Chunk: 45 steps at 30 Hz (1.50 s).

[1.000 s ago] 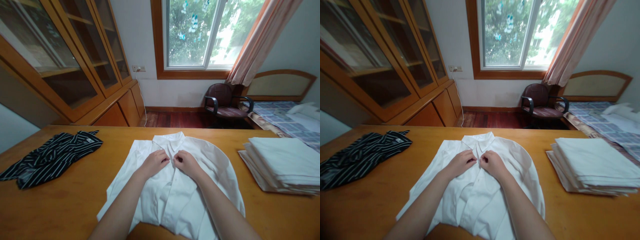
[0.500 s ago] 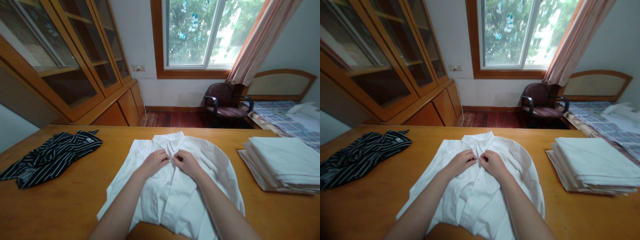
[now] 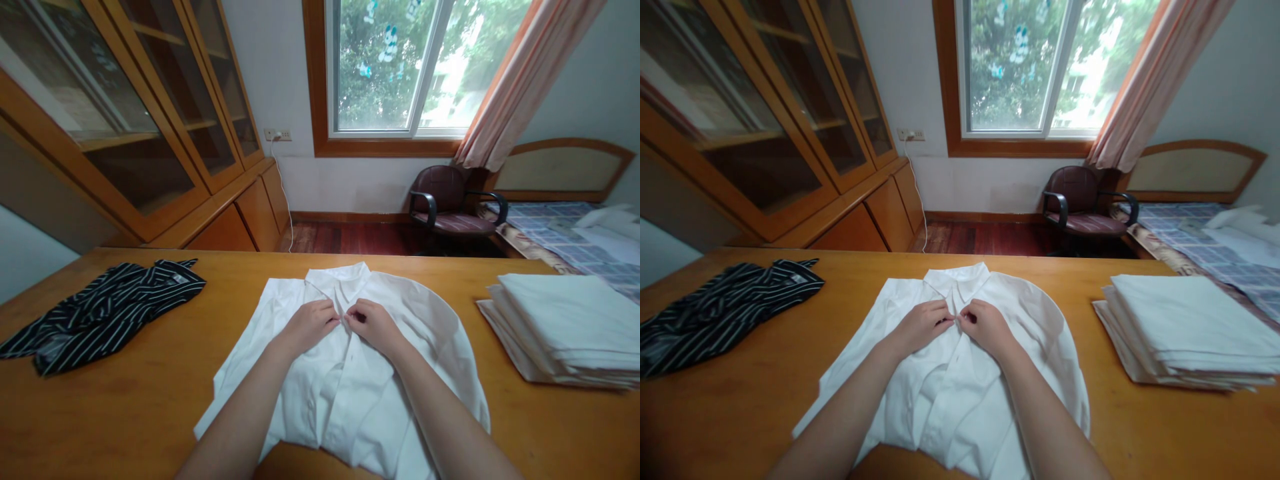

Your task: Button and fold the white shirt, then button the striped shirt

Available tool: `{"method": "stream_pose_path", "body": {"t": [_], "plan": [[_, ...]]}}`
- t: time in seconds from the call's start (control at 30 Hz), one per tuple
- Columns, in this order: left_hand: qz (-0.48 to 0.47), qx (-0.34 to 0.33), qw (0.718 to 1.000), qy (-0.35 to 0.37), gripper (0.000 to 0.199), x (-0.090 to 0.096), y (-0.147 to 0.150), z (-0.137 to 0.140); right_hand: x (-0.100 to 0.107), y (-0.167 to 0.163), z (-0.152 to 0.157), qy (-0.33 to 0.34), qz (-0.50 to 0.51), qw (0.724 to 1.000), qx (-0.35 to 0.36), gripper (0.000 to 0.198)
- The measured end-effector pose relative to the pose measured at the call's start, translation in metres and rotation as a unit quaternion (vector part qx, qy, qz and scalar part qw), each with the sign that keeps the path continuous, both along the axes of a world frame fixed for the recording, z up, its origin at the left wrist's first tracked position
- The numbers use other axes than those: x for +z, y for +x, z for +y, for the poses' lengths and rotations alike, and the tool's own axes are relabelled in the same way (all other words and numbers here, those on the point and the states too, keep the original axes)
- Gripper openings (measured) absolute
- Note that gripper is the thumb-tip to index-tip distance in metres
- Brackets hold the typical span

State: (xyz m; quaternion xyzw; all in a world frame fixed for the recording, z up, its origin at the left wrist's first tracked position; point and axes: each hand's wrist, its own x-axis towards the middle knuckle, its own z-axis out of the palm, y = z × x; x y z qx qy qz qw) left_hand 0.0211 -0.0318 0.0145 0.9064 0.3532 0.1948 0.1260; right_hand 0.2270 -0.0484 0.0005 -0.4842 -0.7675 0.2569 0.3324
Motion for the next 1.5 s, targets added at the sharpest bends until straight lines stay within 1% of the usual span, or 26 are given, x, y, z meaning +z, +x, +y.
{"method": "stream_pose_path", "body": {"t": [0.1, 0.23, 0.5, 0.67, 0.8, 0.93, 1.17, 1.4, 1.5], "plan": [[0.014, -0.009, 1.0, 0.023, 0.022, 0.0009, 0.0002, 0.0005, 0.0, 0.0, 0.0, 0.001, -0.002, 1.0, 0.002, 0.008], [0.043, -0.011, 0.998, 0.051, 0.021, 0.0034, 0.0003, 0.0007, -0.0001, 0.0, 0.0002, 0.0, 0.002, 1.0, 0.0, 0.009], [0.052, 0.005, 0.997, 0.059, 0.021, 0.0023, -0.0004, 0.0016, -0.0004, 0.0, -0.0001, -0.003, 0.003, 1.0, 0.003, 0.01], [0.051, 0.018, 0.997, 0.053, 0.015, 0.003, 0.0001, 0.0006, 0.001, -0.0002, -0.0007, -0.003, 0.002, 1.0, 0.002, 0.009], [0.044, 0.025, 0.997, 0.05, 0.011, 0.0033, 0.0009, -0.0001, 0.0006, -0.0004, -0.0004, -0.003, 0.001, 1.0, 0.002, 0.009], [0.017, 0.021, 0.998, 0.052, 0.011, 0.0027, 0.0015, -0.0011, -0.0006, -0.0005, 0.0002, -0.001, -0.005, 1.0, 0.0, 0.009], [-0.021, 0.023, 0.996, 0.078, 0.009, 0.0052, 0.0006, -0.0029, -0.0011, -0.001, 0.0, 0.001, -0.007, 1.0, 0.001, 0.01], [-0.028, 0.018, 0.995, 0.09, 0.009, 0.0046, 0.0007, -0.0019, -0.0008, -0.0017, -0.001, 0.008, -0.009, 1.0, 0.006, 0.01], [-0.028, 0.015, 0.995, 0.091, 0.01, 0.0039, 0.0011, -0.0019, 0.0014, -0.0027, -0.0021, 0.024, 0.001, 1.0, 0.0, 0.01]]}}
